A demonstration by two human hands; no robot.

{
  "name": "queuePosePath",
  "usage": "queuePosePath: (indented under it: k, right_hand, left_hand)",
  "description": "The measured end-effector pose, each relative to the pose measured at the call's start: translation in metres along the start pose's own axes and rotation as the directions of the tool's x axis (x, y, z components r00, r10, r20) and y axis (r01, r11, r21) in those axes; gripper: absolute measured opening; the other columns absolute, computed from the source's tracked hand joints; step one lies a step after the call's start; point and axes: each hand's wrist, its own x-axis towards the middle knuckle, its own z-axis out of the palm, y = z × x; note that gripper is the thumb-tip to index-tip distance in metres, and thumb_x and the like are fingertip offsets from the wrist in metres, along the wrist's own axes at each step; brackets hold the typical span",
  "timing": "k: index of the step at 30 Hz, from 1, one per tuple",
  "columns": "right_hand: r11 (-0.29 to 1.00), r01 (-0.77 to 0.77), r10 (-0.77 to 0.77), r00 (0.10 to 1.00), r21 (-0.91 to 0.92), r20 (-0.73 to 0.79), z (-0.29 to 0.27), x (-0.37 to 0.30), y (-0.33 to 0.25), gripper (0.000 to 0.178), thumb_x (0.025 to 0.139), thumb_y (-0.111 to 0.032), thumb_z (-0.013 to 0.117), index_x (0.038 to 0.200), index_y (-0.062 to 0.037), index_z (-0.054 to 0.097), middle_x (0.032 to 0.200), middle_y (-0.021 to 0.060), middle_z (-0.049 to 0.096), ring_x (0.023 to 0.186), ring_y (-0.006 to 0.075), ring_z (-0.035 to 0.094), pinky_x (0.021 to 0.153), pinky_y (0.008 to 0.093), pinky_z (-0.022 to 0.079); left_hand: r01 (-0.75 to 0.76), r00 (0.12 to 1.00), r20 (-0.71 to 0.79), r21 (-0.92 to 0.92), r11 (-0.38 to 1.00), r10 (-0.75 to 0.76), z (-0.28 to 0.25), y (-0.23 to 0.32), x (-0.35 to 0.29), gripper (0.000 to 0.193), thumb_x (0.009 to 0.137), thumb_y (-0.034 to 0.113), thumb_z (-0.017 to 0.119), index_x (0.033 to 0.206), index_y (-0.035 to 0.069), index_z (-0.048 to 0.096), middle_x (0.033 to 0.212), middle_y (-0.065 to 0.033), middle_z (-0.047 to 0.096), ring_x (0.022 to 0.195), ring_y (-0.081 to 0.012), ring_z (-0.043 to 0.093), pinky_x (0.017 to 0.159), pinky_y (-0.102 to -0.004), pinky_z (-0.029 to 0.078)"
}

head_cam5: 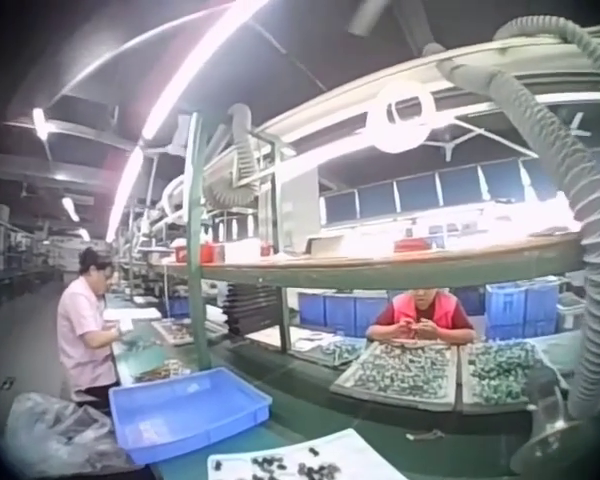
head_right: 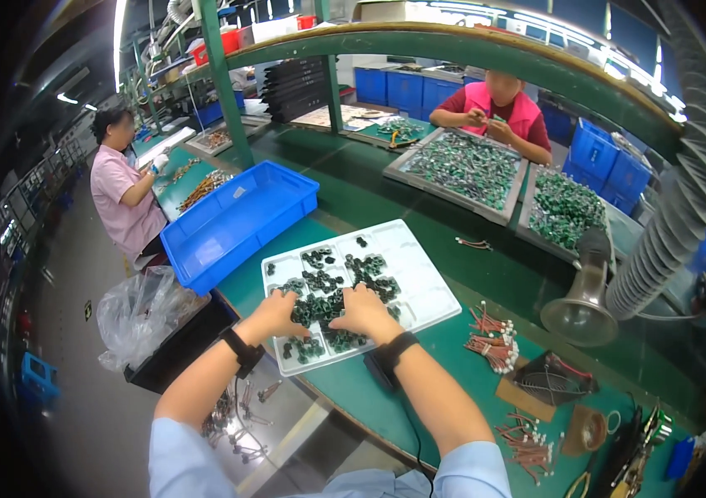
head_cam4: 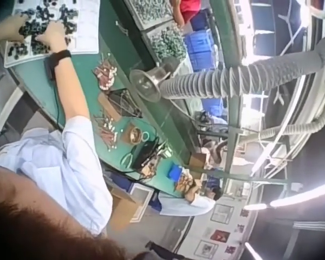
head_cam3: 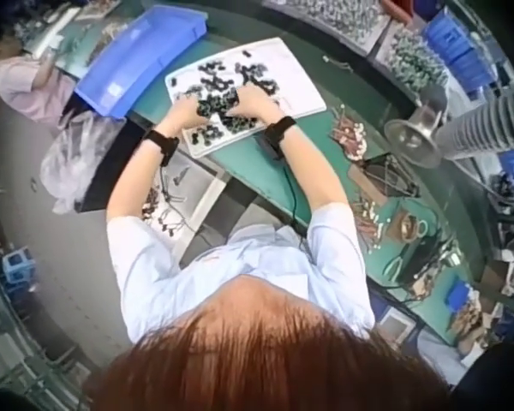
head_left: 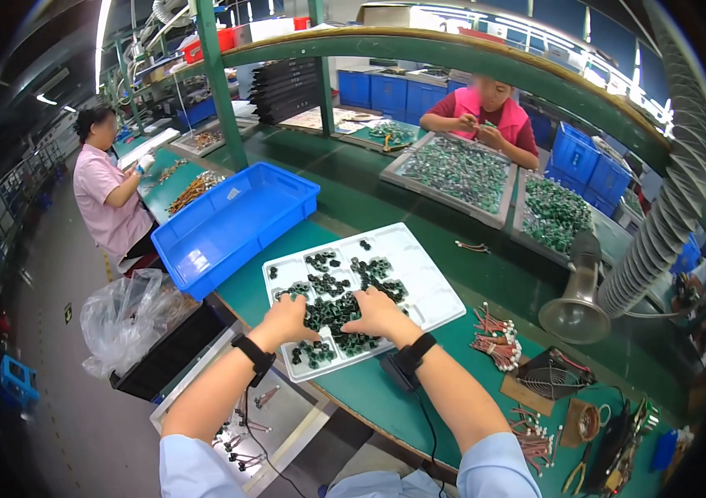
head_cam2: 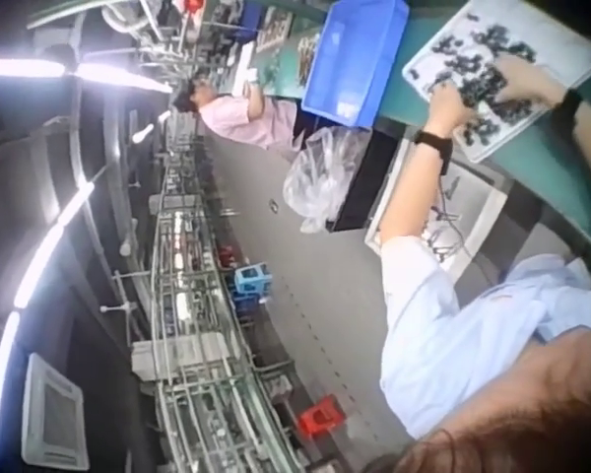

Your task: Soldering small electronic components onto wires at a factory assembly line.

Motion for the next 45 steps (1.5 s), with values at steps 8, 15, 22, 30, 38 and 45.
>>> queuePosePath:
  k: [8,15,22,30,38,45]
  right_hand:
    - [0.985,-0.106,0.125,0.981,-0.134,0.146,0.002,0.027,-0.018,0.081,0.054,-0.045,0.078,0.115,-0.0005,0.048,0.106,0.0242,0.054,0.094,0.0372,0.057,0.081,0.0412,0.048]
    - [0.982,-0.181,0.186,0.967,-0.049,0.175,0.011,0.032,-0.019,0.082,0.053,-0.040,0.078,0.121,-0.0061,0.047,0.108,0.0226,0.053,0.094,0.0374,0.058,0.081,0.0403,0.049]
    - [0.982,-0.121,0.114,0.992,0.143,0.055,0.030,0.040,-0.024,0.065,0.057,-0.027,0.075,0.115,-0.0117,0.049,0.104,0.0195,0.055,0.089,0.0351,0.061,0.072,0.0387,0.052]
    - [0.470,-0.272,0.128,0.962,0.840,0.240,0.033,0.042,-0.009,0.049,0.064,-0.003,0.065,0.110,-0.0091,0.052,0.093,0.0105,0.060,0.063,0.0184,0.061,0.049,0.0259,0.052]
    - [0.374,-0.347,0.116,0.938,0.860,0.328,0.013,0.020,-0.005,0.048,0.069,0.002,0.064,0.115,-0.0067,0.051,0.096,0.0087,0.057,0.073,0.0165,0.061,0.057,0.0248,0.055]
    - [0.412,-0.323,0.249,0.939,0.852,0.236,-0.035,-0.049,0.017,0.048,0.066,0.002,0.065,0.111,-0.0020,0.051,0.093,0.0105,0.058,0.072,0.0168,0.061,0.056,0.0260,0.055]
  left_hand:
    - [0.139,0.973,0.187,-0.008,0.990,-0.135,-0.004,0.009,0.026,0.092,0.046,0.039,0.086,0.116,-0.001,0.043,0.112,-0.0274,0.043,0.092,-0.0431,0.056,0.079,-0.0420,0.049]
    - [0.253,0.945,0.275,-0.268,0.929,-0.178,-0.012,0.008,0.035,0.090,0.048,0.030,0.086,0.120,0.002,0.040,0.115,-0.0273,0.038,0.091,-0.0420,0.057,0.080,-0.0403,0.049]
    - [0.133,0.988,0.103,-0.228,0.964,-0.112,0.012,-0.002,0.038,0.079,0.055,0.022,0.081,0.120,0.004,0.041,0.112,-0.0255,0.040,0.091,-0.0414,0.056,0.080,-0.0385,0.049]
    - [0.120,0.989,0.124,-0.304,0.945,-0.086,-0.002,0.004,0.045,0.065,0.062,0.017,0.074,0.117,0.004,0.044,0.111,-0.0253,0.042,0.093,-0.0411,0.056,0.079,-0.0385,0.049]
    - [0.106,0.983,0.168,-0.216,0.971,-0.070,-0.012,0.033,0.044,0.056,0.063,0.016,0.072,0.110,-0.003,0.048,0.105,-0.0261,0.051,0.089,-0.0374,0.060,0.073,-0.0384,0.051]
    - [0.043,0.961,0.266,-0.399,0.916,0.071,-0.024,0.113,0.026,0.042,0.067,0.008,0.070,0.100,-0.005,0.049,0.086,-0.0166,0.061,0.071,-0.0229,0.065,0.059,-0.0292,0.051]
